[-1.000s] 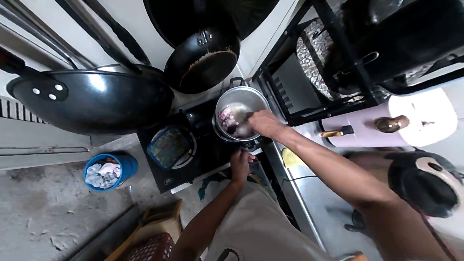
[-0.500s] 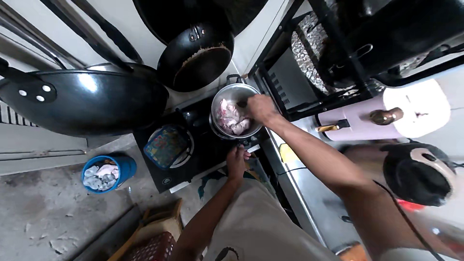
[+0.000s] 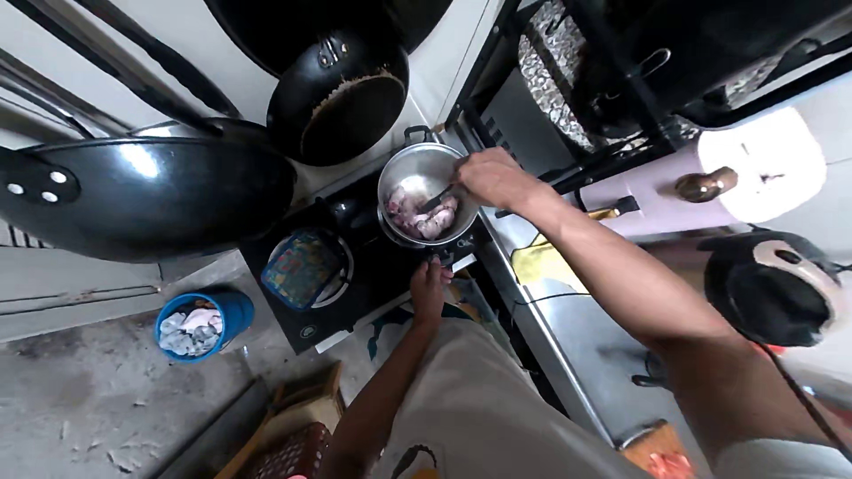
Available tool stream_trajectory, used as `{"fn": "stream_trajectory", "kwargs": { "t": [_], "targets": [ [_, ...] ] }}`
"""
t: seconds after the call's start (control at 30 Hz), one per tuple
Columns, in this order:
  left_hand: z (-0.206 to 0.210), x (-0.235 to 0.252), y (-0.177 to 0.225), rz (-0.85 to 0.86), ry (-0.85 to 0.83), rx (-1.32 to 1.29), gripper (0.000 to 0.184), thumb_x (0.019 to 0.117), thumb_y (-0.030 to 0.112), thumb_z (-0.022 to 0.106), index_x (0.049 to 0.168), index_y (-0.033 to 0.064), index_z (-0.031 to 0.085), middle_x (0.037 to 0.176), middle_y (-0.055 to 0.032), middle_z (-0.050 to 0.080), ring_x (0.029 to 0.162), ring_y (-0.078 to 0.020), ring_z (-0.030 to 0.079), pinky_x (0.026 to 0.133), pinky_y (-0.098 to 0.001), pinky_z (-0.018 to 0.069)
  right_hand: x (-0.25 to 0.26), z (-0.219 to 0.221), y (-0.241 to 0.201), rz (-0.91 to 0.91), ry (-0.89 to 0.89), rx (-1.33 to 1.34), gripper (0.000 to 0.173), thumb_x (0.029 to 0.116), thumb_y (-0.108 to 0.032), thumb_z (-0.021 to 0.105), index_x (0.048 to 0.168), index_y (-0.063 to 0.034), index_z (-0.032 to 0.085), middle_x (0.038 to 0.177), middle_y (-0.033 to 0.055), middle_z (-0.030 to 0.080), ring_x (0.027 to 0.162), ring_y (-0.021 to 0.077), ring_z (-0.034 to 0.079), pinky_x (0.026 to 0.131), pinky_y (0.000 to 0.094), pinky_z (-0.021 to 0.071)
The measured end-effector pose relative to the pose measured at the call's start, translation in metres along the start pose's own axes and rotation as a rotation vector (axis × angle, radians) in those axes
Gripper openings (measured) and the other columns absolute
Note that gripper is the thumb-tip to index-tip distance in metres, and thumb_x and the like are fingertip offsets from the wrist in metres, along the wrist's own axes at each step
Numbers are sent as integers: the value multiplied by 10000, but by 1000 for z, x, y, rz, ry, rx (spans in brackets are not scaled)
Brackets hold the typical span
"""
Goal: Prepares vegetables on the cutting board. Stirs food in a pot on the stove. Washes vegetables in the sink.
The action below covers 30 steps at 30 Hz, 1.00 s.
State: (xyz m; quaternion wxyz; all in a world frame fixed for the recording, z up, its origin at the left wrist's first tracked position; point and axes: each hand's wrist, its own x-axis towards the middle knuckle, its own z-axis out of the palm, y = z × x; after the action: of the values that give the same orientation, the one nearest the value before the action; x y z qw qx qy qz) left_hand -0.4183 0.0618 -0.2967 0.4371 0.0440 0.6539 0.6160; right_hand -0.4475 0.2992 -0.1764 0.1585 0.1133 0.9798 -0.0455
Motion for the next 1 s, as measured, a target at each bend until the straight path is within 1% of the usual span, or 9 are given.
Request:
{"fn": "stream_trajectory", "kwargs": {
  "t": [0.1, 0.2, 0.3, 0.4, 0.5, 0.6, 0.73, 0.9, 1.0],
  "targets": [
    [1, -1, 4, -13, 2, 13, 353, 1104, 205, 445, 989, -50, 660, 789, -78, 712, 717, -132, 672, 686, -288, 555, -7, 10, -25, -6, -91, -3, 45, 876, -67, 713, 860, -25, 712, 885, 203, 692, 848, 435, 677, 712, 647, 519],
    [2, -1, 4, -18, -1, 13, 354, 1103, 209, 450, 974, -47, 657, 786, -78, 710, 716, -141, 671, 701, -299, 561, 2, 35, -42, -14, -89, -5, 64, 913, 5, 645, 859, 15, 679, 870, 222, 673, 815, 440, 675, 684, 621, 527],
    [1, 0, 3, -17, 8, 6, 351, 1100, 206, 461, 967, -51, 661, 784, -81, 709, 716, -144, 676, 700, -300, 568, 16, 42, -50, 35, -101, 1, 87, 925, 35, 612, 879, 25, 685, 918, 233, 674, 830, 442, 676, 695, 615, 538],
    [2, 0, 3, -2, 9, 12, 357, 1100, 202, 457, 950, -50, 660, 773, -80, 707, 707, -142, 674, 698, -299, 566, 26, 44, -51, 134, -121, 6, 81, 935, 24, 612, 905, 26, 687, 982, 243, 673, 875, 450, 678, 714, 620, 551],
    [2, 0, 4, -7, 3, 12, 355, 1101, 214, 462, 951, -43, 655, 776, -74, 713, 705, -139, 676, 684, -290, 562, 31, 41, -42, 219, -87, 3, 90, 938, 12, 612, 894, 42, 685, 928, 258, 680, 860, 469, 680, 695, 631, 538],
    [0, 0, 3, -16, -2, -13, 343, 1099, 212, 473, 963, -45, 654, 784, -79, 714, 718, -145, 682, 698, -296, 569, 35, 31, -35, 301, -80, 2, 105, 918, -52, 678, 865, 38, 685, 904, 269, 680, 860, 489, 676, 684, 652, 527],
    [-1, 1, 3, -26, -6, -5, 354, 1100, 219, 466, 954, -42, 656, 790, -79, 709, 720, -149, 679, 713, -309, 574, 39, 19, -31, 230, -127, 6, 202, 858, -166, 774, 857, 16, 686, 895, 244, 681, 872, 471, 671, 708, 653, 515],
    [0, 0, 3, -16, -2, -13, 352, 1098, 211, 469, 937, -39, 657, 775, -78, 707, 709, -150, 676, 706, -310, 573, 48, 31, -42, 262, -167, -30, 105, 909, -81, 696, 912, 23, 705, 951, 257, 691, 907, 475, 672, 730, 658, 515],
    [-1, 0, 4, -21, -5, -3, 349, 1099, 215, 469, 947, -38, 655, 785, -79, 708, 714, -150, 674, 705, -309, 567, 54, 37, -33, 224, -213, 15, 130, 871, -96, 744, 925, 14, 701, 985, 248, 688, 942, 466, 668, 757, 660, 514]
  ]
}}
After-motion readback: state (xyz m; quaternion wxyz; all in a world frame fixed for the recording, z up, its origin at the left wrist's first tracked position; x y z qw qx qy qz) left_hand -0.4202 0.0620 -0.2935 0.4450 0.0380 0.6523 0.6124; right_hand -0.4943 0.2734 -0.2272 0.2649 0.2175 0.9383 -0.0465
